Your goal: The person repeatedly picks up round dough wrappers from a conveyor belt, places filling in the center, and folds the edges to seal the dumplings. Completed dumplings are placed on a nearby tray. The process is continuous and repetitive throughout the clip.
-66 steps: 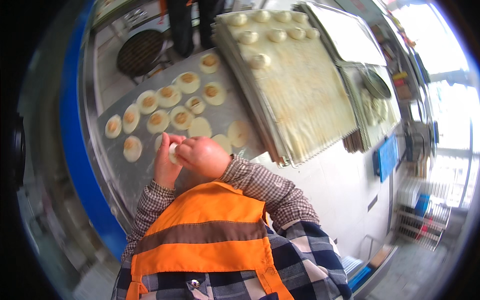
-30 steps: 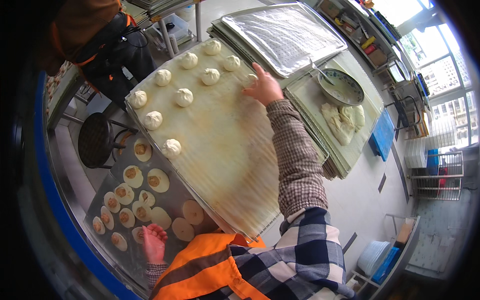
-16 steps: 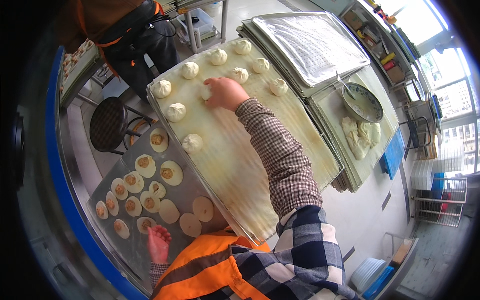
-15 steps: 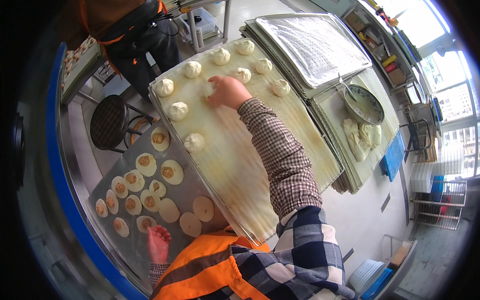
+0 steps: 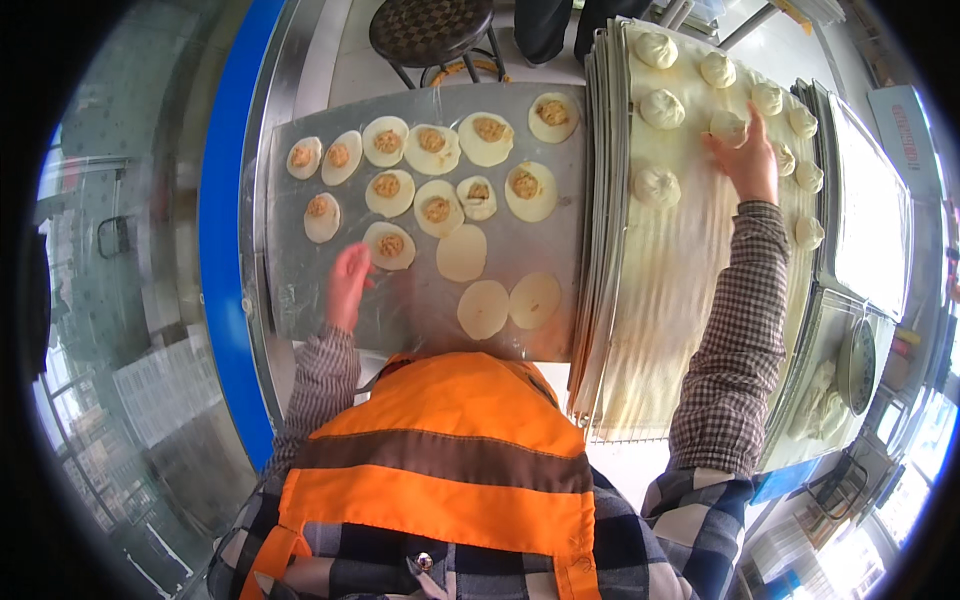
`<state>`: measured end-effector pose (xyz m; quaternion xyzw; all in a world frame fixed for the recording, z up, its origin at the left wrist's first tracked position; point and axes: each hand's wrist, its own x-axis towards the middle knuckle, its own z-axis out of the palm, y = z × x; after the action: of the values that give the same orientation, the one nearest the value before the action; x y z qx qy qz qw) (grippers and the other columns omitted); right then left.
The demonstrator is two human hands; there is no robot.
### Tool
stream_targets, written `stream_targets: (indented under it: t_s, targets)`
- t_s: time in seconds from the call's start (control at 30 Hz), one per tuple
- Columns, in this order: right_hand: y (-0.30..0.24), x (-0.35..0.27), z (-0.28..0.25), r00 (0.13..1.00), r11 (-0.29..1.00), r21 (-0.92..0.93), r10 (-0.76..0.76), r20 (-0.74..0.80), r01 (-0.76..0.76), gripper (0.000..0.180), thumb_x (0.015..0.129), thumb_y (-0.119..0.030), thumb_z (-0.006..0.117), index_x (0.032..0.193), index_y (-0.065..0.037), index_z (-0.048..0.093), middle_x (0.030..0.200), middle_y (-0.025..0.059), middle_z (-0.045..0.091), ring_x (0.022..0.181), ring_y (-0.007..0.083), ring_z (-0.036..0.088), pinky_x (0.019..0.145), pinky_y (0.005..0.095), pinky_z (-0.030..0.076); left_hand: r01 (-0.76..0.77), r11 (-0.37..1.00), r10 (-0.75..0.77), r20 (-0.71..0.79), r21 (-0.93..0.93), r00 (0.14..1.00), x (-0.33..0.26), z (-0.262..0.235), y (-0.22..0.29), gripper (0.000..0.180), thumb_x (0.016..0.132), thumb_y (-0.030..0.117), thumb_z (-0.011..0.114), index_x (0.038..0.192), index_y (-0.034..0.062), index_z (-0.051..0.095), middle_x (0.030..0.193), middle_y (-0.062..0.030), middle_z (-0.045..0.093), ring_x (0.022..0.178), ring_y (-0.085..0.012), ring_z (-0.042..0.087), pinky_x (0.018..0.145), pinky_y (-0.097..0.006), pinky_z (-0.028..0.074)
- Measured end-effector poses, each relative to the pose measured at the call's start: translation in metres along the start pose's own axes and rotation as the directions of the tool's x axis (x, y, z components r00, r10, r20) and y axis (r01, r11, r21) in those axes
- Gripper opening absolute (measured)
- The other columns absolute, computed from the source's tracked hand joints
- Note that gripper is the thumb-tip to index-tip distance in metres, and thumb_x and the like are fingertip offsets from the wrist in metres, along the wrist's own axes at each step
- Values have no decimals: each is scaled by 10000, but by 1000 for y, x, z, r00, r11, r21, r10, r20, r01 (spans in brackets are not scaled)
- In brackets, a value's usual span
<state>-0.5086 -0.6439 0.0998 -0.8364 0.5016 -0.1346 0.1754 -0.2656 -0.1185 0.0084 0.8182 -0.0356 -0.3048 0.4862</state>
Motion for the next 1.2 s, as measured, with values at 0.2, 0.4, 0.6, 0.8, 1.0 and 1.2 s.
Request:
stream_targets:
  t_s: [0.2,0.4,0.6,0.8,1.0,1.2]
  targets:
    - [-68,-89,-36,967,935,265,-201,-157,237,481,797,-261,750,1219,-106,576,1053,94,673,745,119,658,644,289,534,-306,573,210,225,760,952,75,-5,7,743,665,478,785,1198,19,544,1228,-185,523,1131,-291,524,970,-389,427]
    - [-153,-215,4,982,888,451,-152,113,86,275,820,-39,682,1092,-42,639,969,34,686,714,63,621,651,216,509,-360,557,-40,457,749,888,100,0,20,759,621,464,799,1169,9,540,1127,-180,570,1093,-315,548,944,-380,443]
    - [-215,-292,106,921,826,563,-193,338,-33,276,792,-131,698,1049,-42,649,866,77,674,672,145,615,634,275,517,-632,504,236,610,589,757,93,1,4,627,624,376,807,1083,32,554,946,-162,616,906,-311,613,813,-396,491]
    - [-260,-310,174,849,648,694,-134,510,-315,298,854,-206,676,1066,-1,633,831,48,665,668,115,598,602,268,510,313,925,-88,681,-214,727,53,-48,-2,397,829,206,701,1155,42,545,1005,-68,632,924,-171,621,814,-317,513]
    - [-314,-310,170,712,690,645,-268,649,-328,233,869,-211,663,944,9,650,775,37,646,601,111,574,544,264,473,423,785,59,735,-453,676,21,-102,8,399,871,169,670,1203,13,514,1088,-69,612,979,-150,605,861,-299,497]
    - [-346,-327,160,746,685,470,-661,80,557,159,862,-132,658,917,14,630,692,27,592,602,82,532,558,250,451,143,911,163,656,-387,737,6,-126,18,409,862,144,661,1217,-1,517,1110,-71,601,1001,-141,588,875,-280,480]
